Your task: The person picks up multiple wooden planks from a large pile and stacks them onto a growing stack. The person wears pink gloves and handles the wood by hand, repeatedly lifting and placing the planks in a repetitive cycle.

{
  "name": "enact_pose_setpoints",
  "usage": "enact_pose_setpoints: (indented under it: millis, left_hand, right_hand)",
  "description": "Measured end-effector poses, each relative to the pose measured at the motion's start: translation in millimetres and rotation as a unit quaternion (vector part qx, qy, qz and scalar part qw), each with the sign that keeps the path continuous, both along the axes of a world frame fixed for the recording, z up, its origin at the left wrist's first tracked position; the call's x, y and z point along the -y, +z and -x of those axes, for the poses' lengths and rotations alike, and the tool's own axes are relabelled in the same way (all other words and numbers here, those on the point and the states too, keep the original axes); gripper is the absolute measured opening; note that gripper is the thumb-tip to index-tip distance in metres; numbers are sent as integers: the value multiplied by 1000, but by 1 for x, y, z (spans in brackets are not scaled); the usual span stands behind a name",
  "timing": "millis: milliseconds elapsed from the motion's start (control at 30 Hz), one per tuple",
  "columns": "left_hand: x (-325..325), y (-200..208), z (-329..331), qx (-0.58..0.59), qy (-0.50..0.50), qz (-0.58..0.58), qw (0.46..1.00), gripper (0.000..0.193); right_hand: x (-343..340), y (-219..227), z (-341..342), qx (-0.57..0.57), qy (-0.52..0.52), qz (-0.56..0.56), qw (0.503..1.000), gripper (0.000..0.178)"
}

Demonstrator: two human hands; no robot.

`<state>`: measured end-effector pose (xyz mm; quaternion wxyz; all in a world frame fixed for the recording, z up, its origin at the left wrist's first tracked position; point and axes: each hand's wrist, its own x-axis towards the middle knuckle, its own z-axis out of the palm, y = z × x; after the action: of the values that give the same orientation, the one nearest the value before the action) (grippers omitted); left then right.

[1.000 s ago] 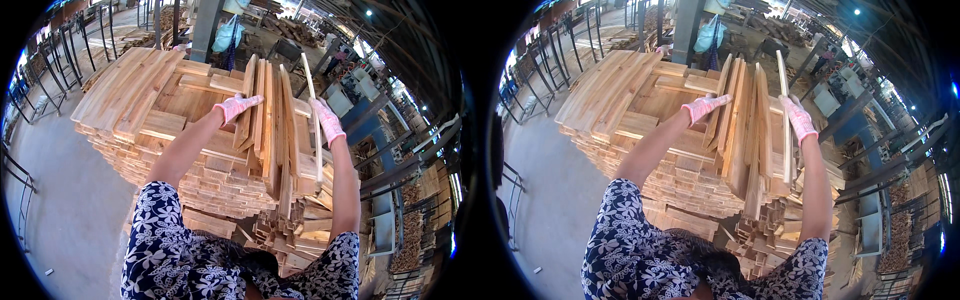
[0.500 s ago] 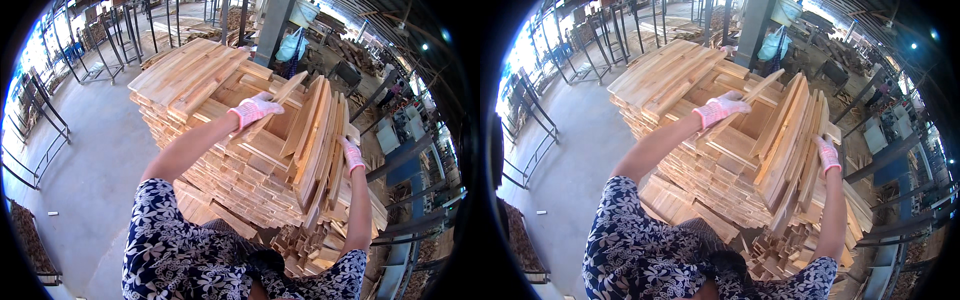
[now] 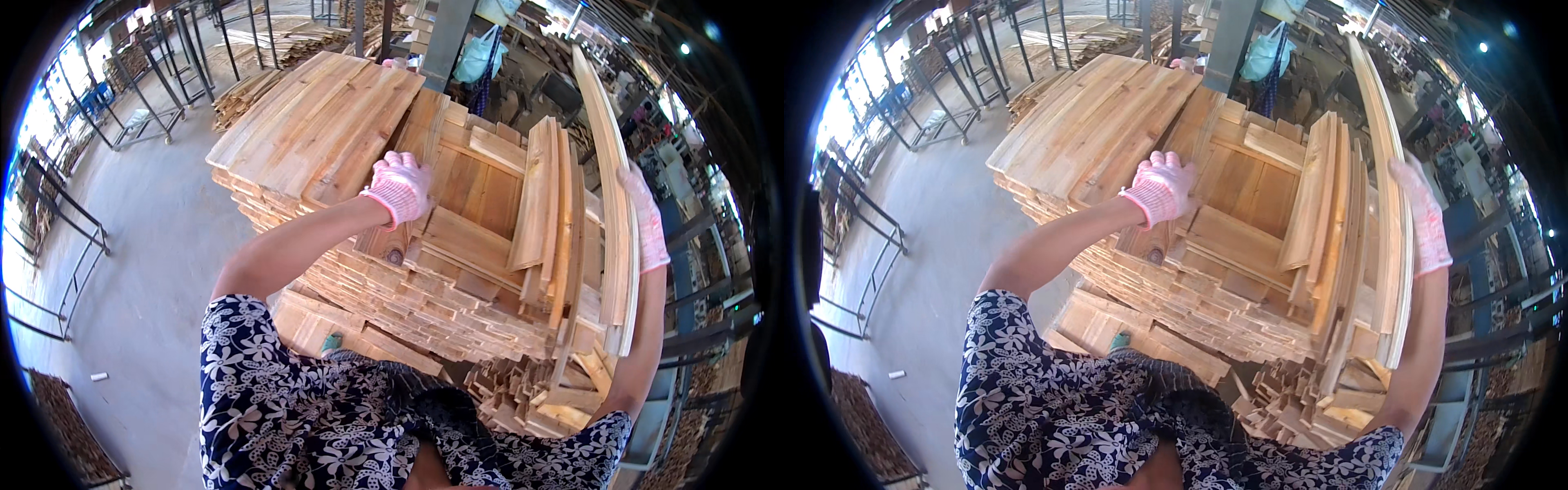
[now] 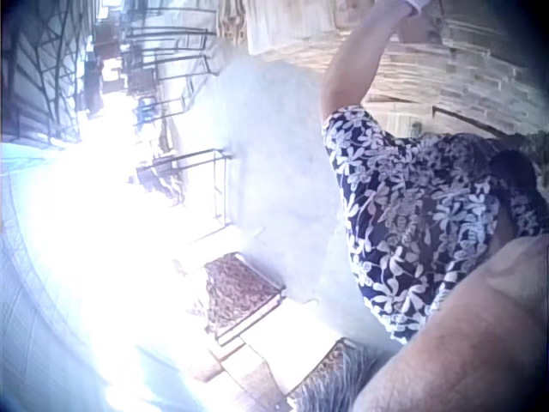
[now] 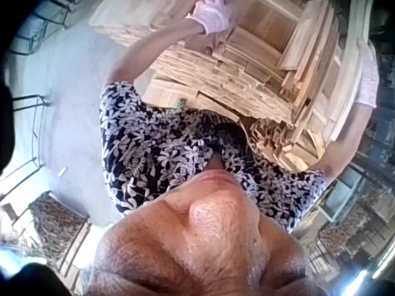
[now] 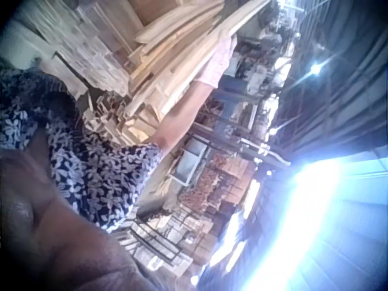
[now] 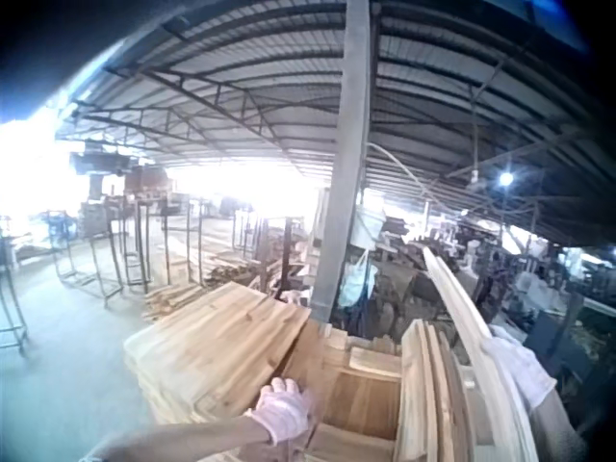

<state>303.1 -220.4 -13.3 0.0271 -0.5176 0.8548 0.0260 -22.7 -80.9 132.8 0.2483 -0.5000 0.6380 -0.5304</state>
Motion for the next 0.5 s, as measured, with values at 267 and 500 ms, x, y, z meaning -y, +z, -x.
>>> enact_pose_setpoints:
  millis: [267, 500]
  left_hand:
    - [14, 18, -31, 119, -174, 32, 977, 45]
    - [105, 34, -182, -92, -234, 135, 958, 42]
  right_hand:
    - [92, -38, -170, 125, 14, -110, 986, 58]
    - [158, -149, -209, -173, 7, -219, 960, 106]
